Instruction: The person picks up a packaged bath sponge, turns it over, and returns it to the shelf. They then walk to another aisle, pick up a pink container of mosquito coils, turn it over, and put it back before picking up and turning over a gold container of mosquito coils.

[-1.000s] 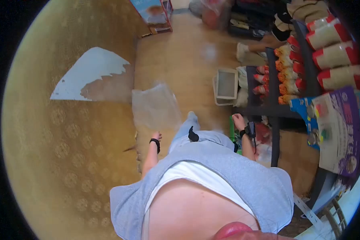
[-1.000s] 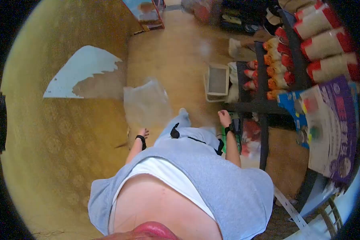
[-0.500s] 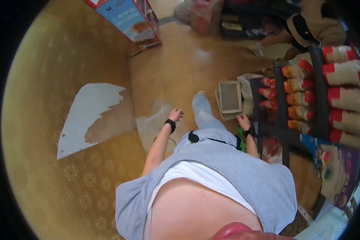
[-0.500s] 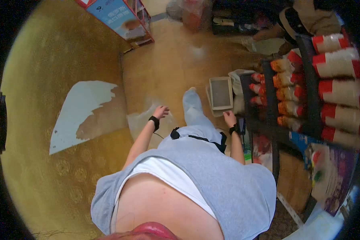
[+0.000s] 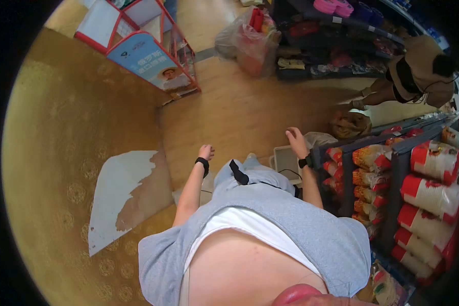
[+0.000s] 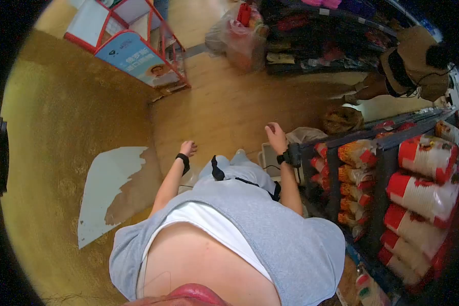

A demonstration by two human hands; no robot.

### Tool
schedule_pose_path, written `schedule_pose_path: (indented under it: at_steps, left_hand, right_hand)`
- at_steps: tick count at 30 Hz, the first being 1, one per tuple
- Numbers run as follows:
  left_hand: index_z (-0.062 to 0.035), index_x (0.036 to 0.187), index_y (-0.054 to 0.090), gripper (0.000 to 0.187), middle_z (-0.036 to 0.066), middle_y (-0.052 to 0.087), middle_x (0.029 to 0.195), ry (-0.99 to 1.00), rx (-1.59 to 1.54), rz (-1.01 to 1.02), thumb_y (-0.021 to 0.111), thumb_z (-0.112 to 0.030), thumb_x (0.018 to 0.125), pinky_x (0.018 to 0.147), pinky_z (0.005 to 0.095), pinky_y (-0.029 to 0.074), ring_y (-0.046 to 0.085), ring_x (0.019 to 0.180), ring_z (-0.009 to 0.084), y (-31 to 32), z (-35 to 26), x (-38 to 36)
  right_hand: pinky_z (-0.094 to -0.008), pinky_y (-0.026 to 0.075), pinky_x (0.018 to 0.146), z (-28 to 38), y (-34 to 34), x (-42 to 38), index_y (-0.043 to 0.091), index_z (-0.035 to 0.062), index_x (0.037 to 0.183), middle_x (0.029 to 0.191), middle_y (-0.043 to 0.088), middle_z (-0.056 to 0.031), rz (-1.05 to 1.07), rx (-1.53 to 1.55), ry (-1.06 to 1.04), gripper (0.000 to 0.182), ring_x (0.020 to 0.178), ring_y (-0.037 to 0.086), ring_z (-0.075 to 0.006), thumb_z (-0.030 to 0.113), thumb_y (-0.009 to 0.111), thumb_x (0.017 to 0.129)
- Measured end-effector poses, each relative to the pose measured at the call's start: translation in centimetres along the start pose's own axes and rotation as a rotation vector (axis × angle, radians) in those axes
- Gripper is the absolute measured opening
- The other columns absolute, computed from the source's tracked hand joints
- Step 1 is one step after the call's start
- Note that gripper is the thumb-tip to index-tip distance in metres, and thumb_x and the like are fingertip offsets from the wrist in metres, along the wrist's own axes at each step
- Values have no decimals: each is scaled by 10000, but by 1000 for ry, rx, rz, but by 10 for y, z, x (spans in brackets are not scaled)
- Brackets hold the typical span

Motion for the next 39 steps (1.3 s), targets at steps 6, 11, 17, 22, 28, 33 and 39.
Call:
schedule_pose_path:
  at_steps: [6, 11, 17, 22, 28, 33, 39]
  left_hand:
    - [-87, 698, 441, 122, 42, 449, 542, -199, 179, -1, 401, -189, 751, 323, 277, 225, 340, 345, 139, -11, 47, 64]
    - [-41, 754, 474, 142, 100, 479, 587, -294, 340, -100, 412, -168, 746, 338, 306, 282, 386, 386, 168, 10, 22, 82]
    - [-68, 825, 460, 174, 121, 511, 720, -323, 396, -11, 403, -223, 771, 356, 312, 288, 396, 446, 168, 67, -46, 172]
    - [-82, 840, 450, 193, 113, 491, 663, -140, 398, 75, 405, -260, 782, 366, 287, 293, 388, 443, 154, 159, -182, 224]
    - [-34, 954, 454, 253, 103, 550, 779, 93, 592, 229, 465, -222, 785, 414, 297, 349, 457, 530, 153, 283, -319, 255]
    - [3, 776, 518, 237, 81, 551, 619, 341, 534, 247, 493, -232, 752, 442, 277, 408, 507, 497, 164, 377, -370, 233]
    - [-40, 821, 510, 233, 68, 560, 680, 213, 395, 282, 469, -263, 766, 417, 276, 381, 499, 512, 141, 449, -350, 220]
  right_hand:
    - [-307, 409, 747, 4, -16, 28, 496, -4, 1034, 935, 557, -126, -53, 85, 47, 332, 868, 528, -221, 243, 511, 811]
    - [-308, 405, 741, -12, -41, 55, 508, 4, 999, 912, 550, -107, -120, 75, 173, 302, 844, 517, -202, 244, 508, 816]
    - [-264, 420, 733, -28, -78, 145, 510, -6, 989, 879, 562, -67, -251, 176, 234, 253, 800, 527, -149, 179, 517, 816]
    - [-318, 389, 805, 48, -122, 252, 470, -16, 1067, 1033, 537, -153, -176, 28, 157, 367, 960, 508, -240, 259, 494, 825]
    - [-327, 387, 807, 86, -166, 346, 468, -16, 1071, 1019, 541, -150, -243, 100, 71, 380, 959, 508, -252, 270, 499, 822]
    - [-309, 402, 772, 54, -197, 386, 488, -4, 1056, 962, 555, -109, -168, 172, 102, 361, 890, 524, -211, 272, 508, 823]
    - [-286, 418, 711, 56, -276, 473, 518, -4, 1016, 910, 561, -67, -55, 344, 99, 351, 800, 522, -151, 286, 528, 819]
Point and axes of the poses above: each hand's wrist, its own x-axis towards the middle knuckle, its own y-axis out of the palm, z = x × y, the point moved 3 cm from there along x, towards the middle knuckle
